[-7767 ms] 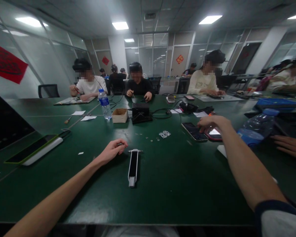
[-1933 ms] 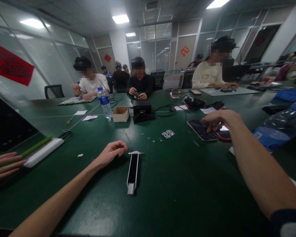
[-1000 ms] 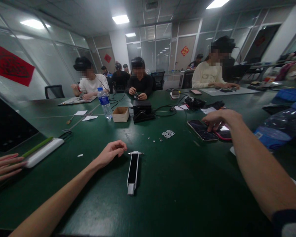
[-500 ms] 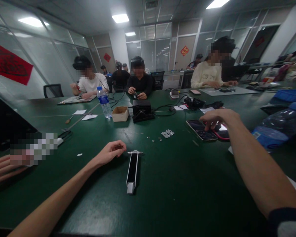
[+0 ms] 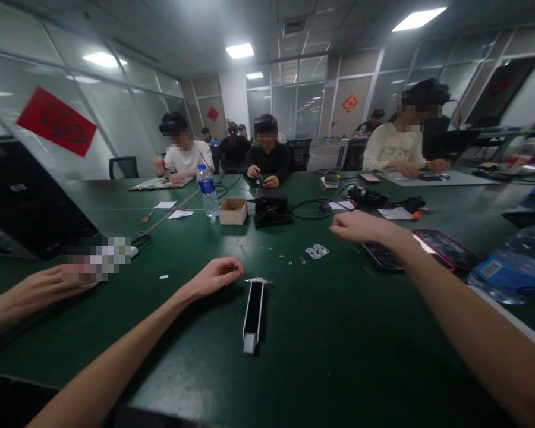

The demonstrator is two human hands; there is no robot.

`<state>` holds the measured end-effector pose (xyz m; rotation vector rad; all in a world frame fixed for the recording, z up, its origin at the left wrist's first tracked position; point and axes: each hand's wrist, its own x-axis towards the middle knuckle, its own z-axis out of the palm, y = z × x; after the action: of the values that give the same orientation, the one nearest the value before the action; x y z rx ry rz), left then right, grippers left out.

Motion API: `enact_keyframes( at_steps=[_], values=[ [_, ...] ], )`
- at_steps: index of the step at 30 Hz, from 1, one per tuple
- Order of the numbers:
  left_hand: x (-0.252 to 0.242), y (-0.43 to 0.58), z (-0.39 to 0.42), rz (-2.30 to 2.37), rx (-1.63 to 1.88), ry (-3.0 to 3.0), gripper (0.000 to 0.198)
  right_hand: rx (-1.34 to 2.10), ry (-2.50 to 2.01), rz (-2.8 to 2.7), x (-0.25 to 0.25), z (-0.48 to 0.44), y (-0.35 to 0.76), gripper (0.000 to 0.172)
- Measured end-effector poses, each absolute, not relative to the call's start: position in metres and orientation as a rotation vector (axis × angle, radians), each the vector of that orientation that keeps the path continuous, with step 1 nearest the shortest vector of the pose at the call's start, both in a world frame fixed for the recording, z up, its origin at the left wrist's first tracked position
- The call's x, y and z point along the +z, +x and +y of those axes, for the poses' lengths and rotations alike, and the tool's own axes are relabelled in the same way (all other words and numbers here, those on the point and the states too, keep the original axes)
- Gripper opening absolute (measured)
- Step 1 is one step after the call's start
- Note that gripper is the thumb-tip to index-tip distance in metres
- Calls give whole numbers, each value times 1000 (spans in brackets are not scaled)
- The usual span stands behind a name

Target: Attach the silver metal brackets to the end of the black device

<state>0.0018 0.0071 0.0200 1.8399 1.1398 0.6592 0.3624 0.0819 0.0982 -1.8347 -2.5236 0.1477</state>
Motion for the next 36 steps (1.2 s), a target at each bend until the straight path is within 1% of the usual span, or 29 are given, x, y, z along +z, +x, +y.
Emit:
enact_keyframes(
  at_steps=[4, 7, 15, 19, 25, 36],
  values=[
    [16, 4, 8, 1137, 848, 1840, 27, 220, -1221, -2623, 79, 46, 272, 18],
    [13, 5, 8, 1133, 942, 1908, 24, 250, -994, -2679, 59, 28, 234, 16],
    [11, -8, 10, 1205, 625, 2184, 17, 240, -1048, -2509, 10, 14, 250, 18],
    [12, -7, 9, 1187, 590, 2192, 16, 255, -999, -2514, -5, 9, 254, 15],
    [10, 0, 5, 1172, 614, 2177, 13, 284, -922, -2519, -9, 10, 251, 13],
    [7, 0, 4, 1191, 627, 2173, 13, 387, -1025, -2505, -4, 6, 249, 13]
  ],
)
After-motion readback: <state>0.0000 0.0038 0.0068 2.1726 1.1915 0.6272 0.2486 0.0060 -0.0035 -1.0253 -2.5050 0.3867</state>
